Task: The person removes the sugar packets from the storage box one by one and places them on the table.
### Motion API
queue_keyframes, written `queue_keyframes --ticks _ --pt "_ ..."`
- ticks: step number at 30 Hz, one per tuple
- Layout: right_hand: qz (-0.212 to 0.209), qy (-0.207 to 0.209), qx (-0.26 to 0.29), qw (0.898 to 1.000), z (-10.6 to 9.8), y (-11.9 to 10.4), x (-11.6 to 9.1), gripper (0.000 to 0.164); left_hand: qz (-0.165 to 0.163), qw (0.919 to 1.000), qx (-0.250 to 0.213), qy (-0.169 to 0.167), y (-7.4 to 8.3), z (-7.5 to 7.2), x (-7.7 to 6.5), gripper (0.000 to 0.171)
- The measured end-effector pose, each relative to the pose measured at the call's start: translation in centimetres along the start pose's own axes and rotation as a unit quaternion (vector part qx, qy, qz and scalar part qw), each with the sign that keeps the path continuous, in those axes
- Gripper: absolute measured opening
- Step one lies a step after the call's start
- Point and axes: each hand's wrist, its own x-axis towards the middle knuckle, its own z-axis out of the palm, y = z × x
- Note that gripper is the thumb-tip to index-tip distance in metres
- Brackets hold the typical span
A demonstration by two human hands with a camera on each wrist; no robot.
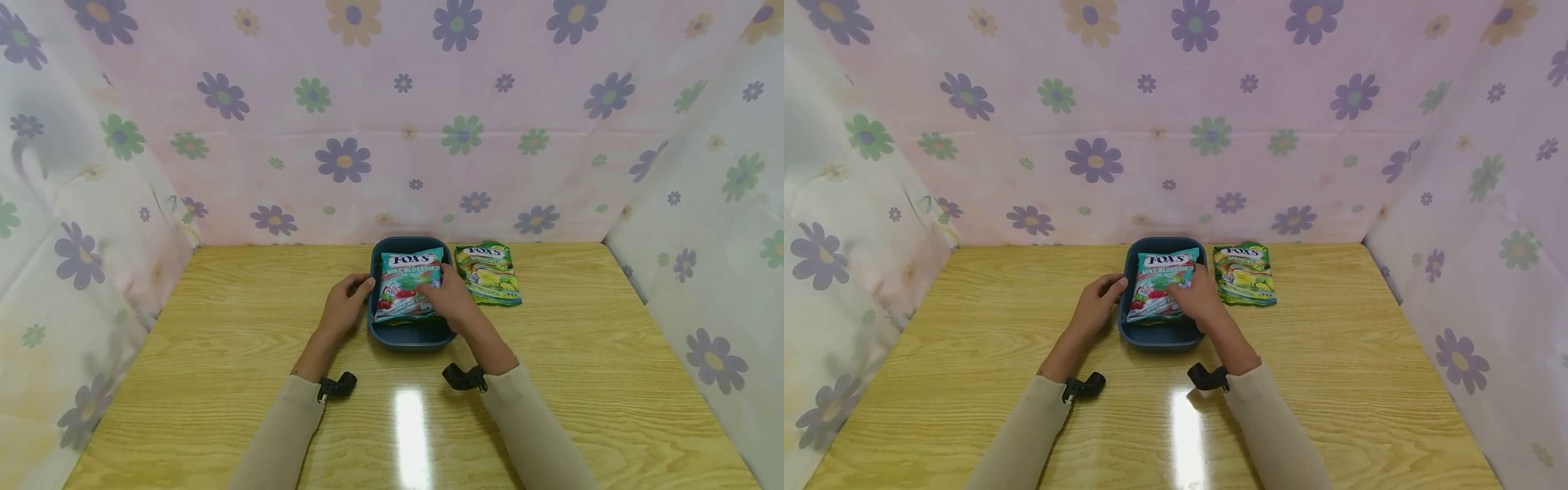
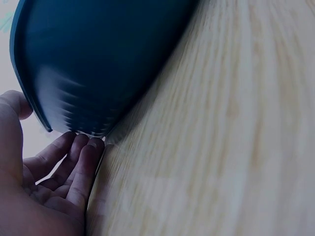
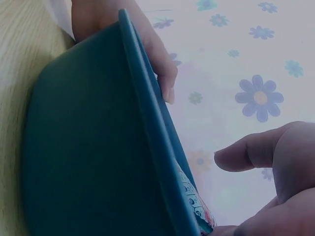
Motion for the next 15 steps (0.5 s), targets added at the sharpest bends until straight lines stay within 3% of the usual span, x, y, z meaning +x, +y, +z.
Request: queue_keyframes --ticks 9,15 --pt "-0.011 -0.022 0.065 0.998 -0.34 -0.06 0.19 0.073 -0.001 1.0000 0.003 -0.002 -0.12 -0.07 0.08 0.046" --pt "-0.028 -0.022 0.075 0.997 0.25 0.47 0.53 0.076 0.001 1.0000 0.001 0.001 -0.05 0.02 0.04 0.046"
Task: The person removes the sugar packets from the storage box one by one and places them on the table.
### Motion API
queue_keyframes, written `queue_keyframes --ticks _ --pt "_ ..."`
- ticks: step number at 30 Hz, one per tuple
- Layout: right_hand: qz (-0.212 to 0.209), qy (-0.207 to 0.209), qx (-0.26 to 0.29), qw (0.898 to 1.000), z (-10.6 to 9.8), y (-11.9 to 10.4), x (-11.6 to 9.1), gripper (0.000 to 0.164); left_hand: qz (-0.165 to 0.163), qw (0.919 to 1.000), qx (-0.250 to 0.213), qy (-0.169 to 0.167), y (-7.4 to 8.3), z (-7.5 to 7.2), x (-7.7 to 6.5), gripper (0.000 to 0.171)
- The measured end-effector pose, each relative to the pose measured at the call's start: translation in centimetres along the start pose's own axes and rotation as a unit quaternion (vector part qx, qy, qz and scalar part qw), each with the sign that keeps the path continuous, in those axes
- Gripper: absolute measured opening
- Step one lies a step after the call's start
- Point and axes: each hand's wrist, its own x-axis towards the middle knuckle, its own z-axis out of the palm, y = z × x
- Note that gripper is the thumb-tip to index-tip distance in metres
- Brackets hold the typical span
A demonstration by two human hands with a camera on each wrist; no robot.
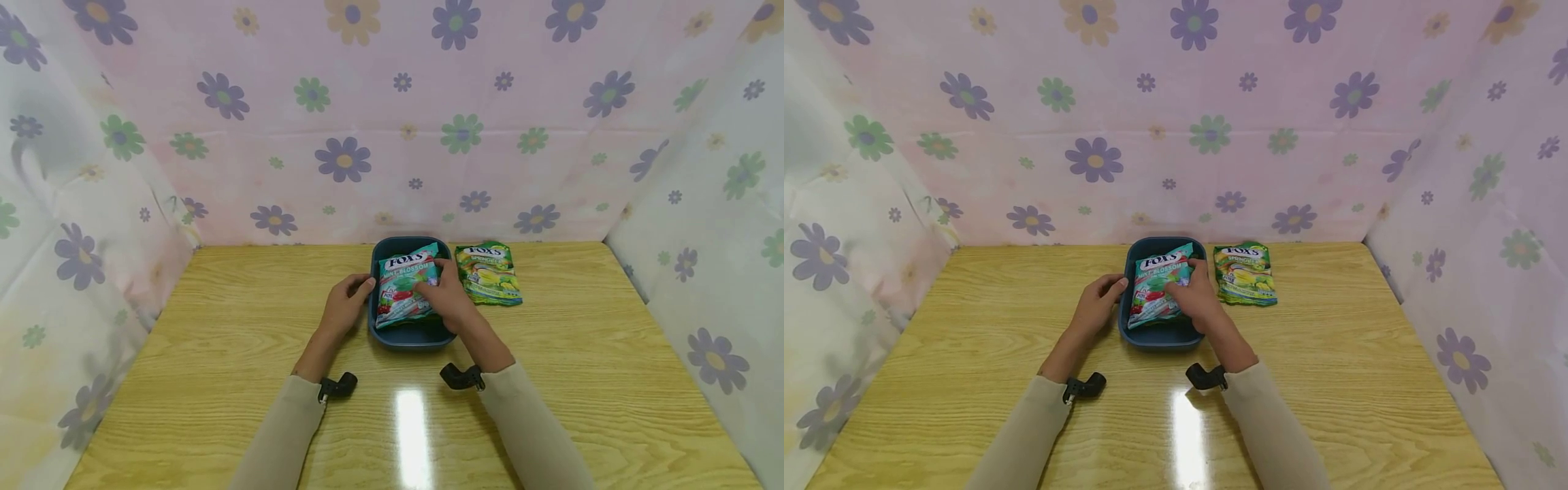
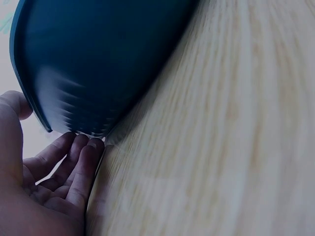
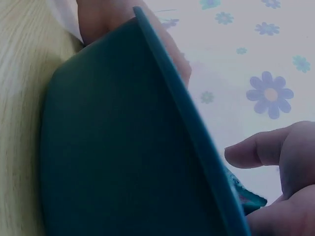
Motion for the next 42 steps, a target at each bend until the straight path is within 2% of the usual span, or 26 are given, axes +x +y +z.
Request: queue_keyframes --ticks 10,23,30,42 --pt "-0.008 0.044 -0.034 0.998 1.0 0.5 0.2 0.079 0.001 1.0000 0.001 -0.003 -0.2 -0.1 0.1 0.046" --pt "-0.014 0.077 -0.005 0.997 1.6 0.5 0.1 0.080 0.002 1.0000 -0.002 -0.003 -0.2 -0.1 0.1 0.045" --pt "-0.024 0.072 0.023 0.997 0.9 -0.3 -0.3 0.080 0.011 0.9999 -0.003 -0.004 0.0 0.0 0.1 0.044" --pt "0.001 0.066 0.028 0.997 -1.4 -1.1 -1.0 0.077 0.011 0.9999 -0.001 -0.005 -0.3 -0.1 0.1 0.046"
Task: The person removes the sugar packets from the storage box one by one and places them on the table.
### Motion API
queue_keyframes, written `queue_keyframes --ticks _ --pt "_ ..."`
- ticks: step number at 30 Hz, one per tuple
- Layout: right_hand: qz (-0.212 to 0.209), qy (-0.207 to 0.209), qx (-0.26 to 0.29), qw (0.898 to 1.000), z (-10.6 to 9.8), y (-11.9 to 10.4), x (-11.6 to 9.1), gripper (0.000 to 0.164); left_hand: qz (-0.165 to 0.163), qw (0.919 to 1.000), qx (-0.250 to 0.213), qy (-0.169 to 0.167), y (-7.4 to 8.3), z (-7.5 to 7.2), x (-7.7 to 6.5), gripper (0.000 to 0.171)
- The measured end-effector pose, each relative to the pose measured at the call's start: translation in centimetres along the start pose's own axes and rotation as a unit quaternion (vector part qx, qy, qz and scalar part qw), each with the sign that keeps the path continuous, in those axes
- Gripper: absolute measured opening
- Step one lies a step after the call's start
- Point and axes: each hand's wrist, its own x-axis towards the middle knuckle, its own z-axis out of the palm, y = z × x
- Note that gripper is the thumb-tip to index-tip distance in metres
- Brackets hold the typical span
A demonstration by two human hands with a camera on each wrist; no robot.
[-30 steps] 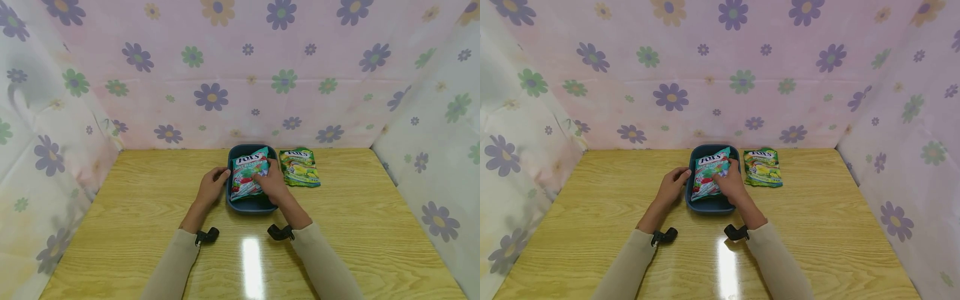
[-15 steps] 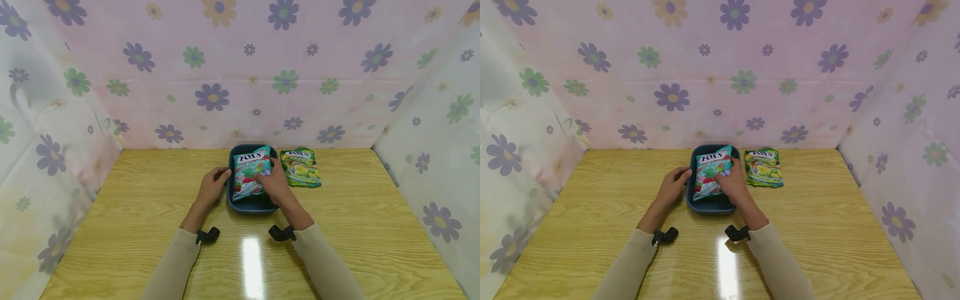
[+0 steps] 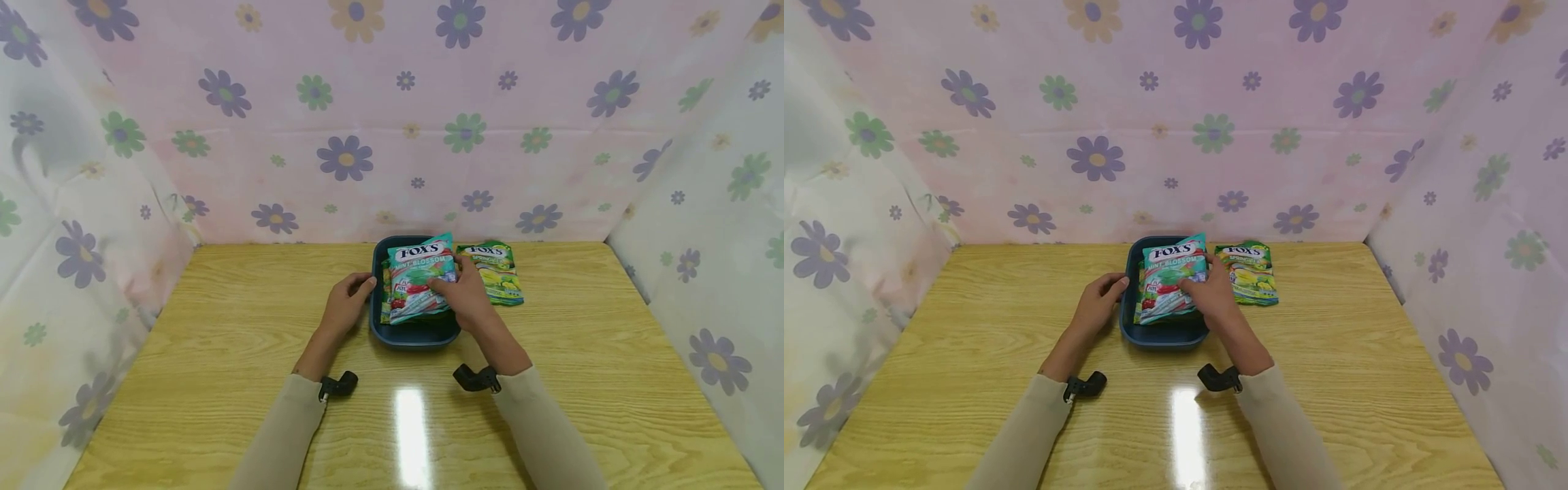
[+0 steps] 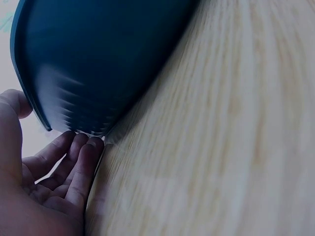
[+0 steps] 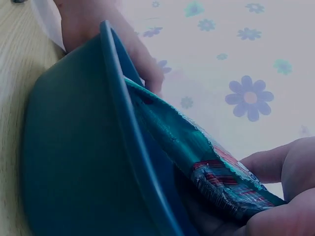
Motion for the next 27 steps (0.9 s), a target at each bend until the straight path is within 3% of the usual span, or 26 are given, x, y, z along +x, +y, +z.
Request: queue_keyframes --ticks 13,27 --pt "0.008 -0.001 0.020 1.000 -1.4 0.1 0.2 0.080 0.003 1.0000 -0.002 0.003 -0.1 0.1 0.1 0.045" --pt "0.022 -0.016 0.041 0.999 -4.5 -0.6 -0.1 0.081 0.008 1.0000 -0.002 0.001 0.0 0.1 0.0 0.046"
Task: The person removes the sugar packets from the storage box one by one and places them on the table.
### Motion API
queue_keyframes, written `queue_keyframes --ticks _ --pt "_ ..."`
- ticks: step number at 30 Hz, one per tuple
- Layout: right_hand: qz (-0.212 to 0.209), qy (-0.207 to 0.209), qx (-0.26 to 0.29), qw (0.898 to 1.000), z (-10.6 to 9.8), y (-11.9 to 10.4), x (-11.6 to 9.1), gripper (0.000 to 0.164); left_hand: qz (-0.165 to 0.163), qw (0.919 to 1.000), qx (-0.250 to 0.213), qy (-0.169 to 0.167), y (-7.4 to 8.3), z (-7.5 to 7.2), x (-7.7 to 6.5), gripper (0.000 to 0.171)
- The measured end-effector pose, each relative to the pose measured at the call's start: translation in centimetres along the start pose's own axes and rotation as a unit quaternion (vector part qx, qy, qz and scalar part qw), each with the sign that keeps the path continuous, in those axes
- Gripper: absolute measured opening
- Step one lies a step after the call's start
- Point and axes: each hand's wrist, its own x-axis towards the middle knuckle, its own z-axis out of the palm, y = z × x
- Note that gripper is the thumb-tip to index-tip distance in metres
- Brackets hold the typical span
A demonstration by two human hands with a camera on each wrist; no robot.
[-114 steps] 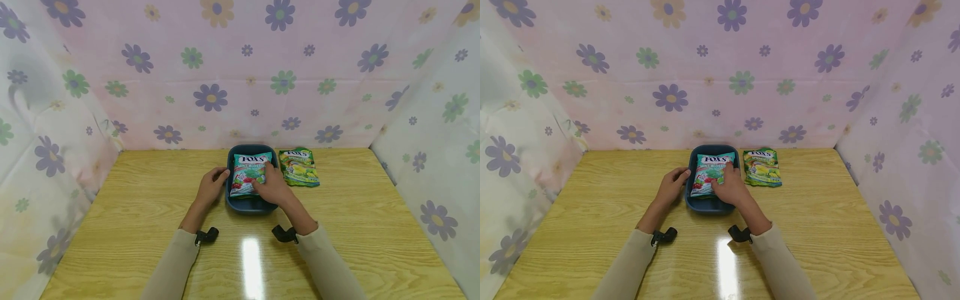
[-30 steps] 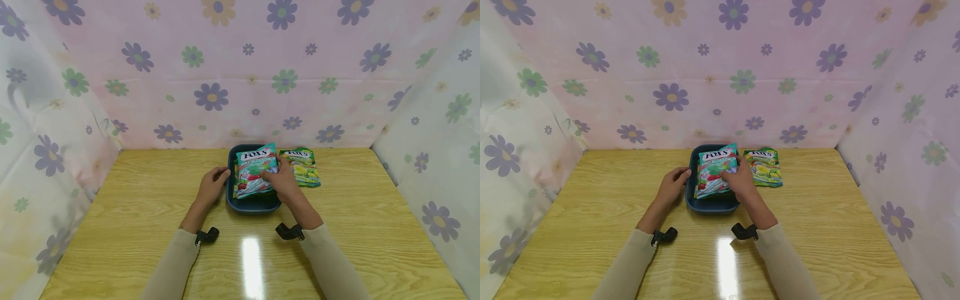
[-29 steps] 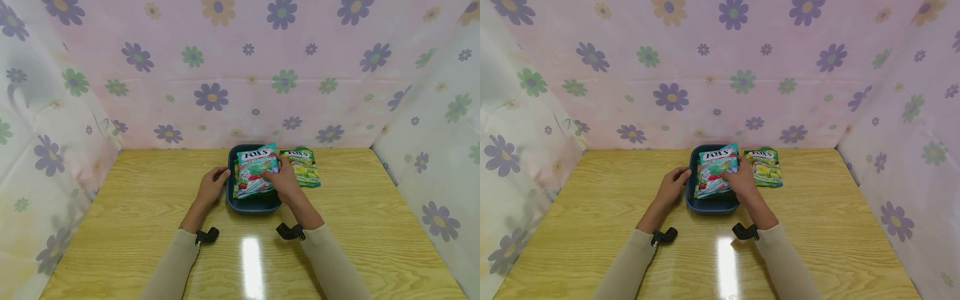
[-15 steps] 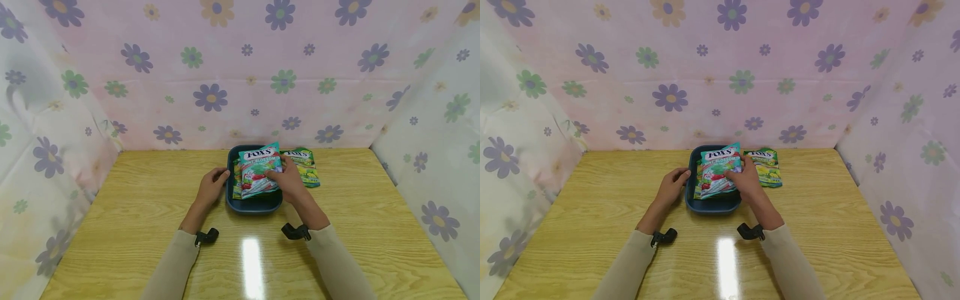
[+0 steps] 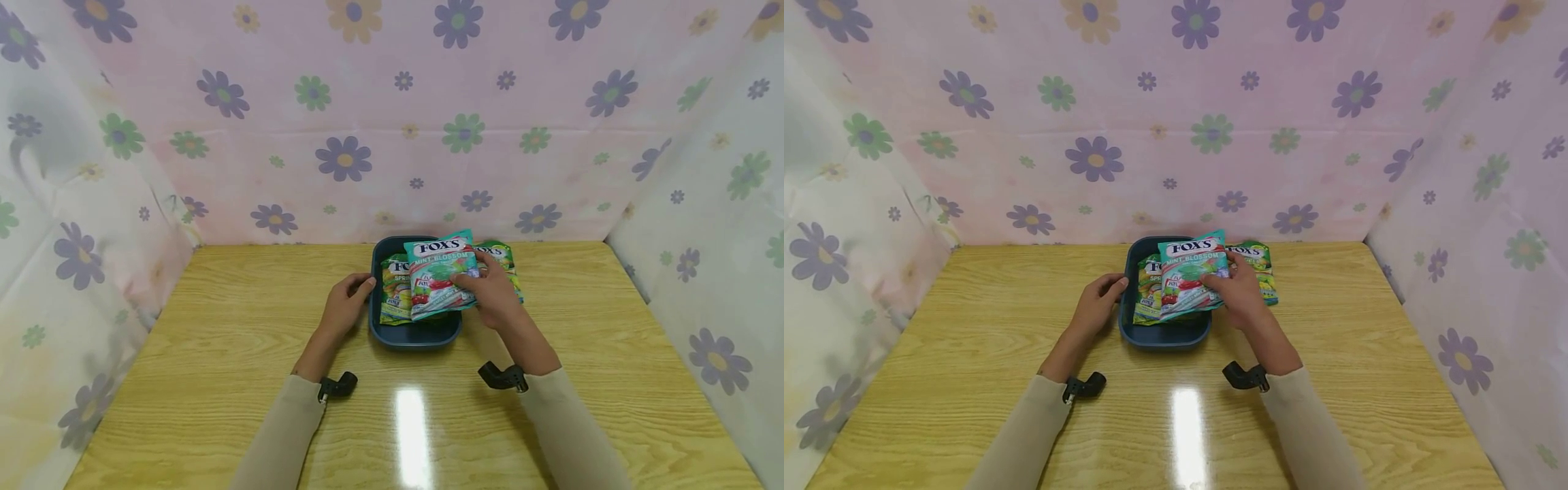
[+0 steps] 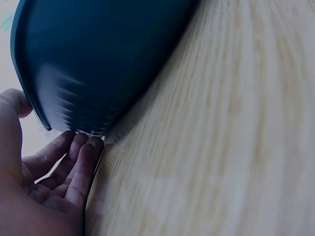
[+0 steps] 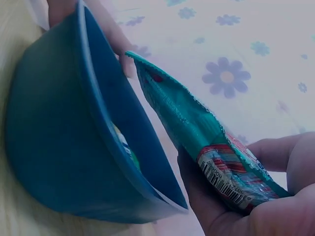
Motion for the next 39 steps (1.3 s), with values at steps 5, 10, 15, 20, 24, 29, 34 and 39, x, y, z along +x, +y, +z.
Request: queue_keyframes --ticks 5,10,15,20,24,29,34,39 --pt "-0.010 -0.020 0.019 1.000 -1.4 -0.4 0.0 0.084 0.001 1.0000 -0.002 -0.001 0.1 0.0 -0.1 0.047" --pt "-0.024 -0.041 0.048 0.998 -2.7 -0.6 0.0 0.084 -0.002 1.0000 -0.005 -0.005 0.2 0.0 -0.1 0.048" --pt "-0.035 -0.055 0.060 0.996 -3.6 -0.7 0.0 0.083 -0.005 1.0000 -0.004 -0.003 0.1 0.0 0.0 0.047" --pt "-0.034 -0.061 0.066 0.995 -4.1 -0.8 0.0 0.083 -0.003 1.0000 -0.004 -0.002 0.1 0.0 -0.1 0.046" --pt "-0.034 -0.059 0.061 0.996 -4.7 -0.9 0.1 0.083 -0.002 1.0000 -0.002 -0.001 0.2 -0.1 -0.1 0.048" --pt "-0.041 -0.046 0.054 0.997 -5.8 -1.0 0.1 0.082 -0.007 1.0000 -0.002 0.000 0.3 -0.1 -0.2 0.047" --pt "-0.041 -0.041 0.070 0.996 -6.7 -1.1 0.0 0.081 -0.010 0.9999 -0.003 -0.002 0.2 -0.1 -0.1 0.047" --pt "-0.040 -0.030 0.073 0.996 -7.4 -1.1 0.0 0.081 -0.007 1.0000 0.000 -0.001 0.2 -0.1 -0.1 0.047"
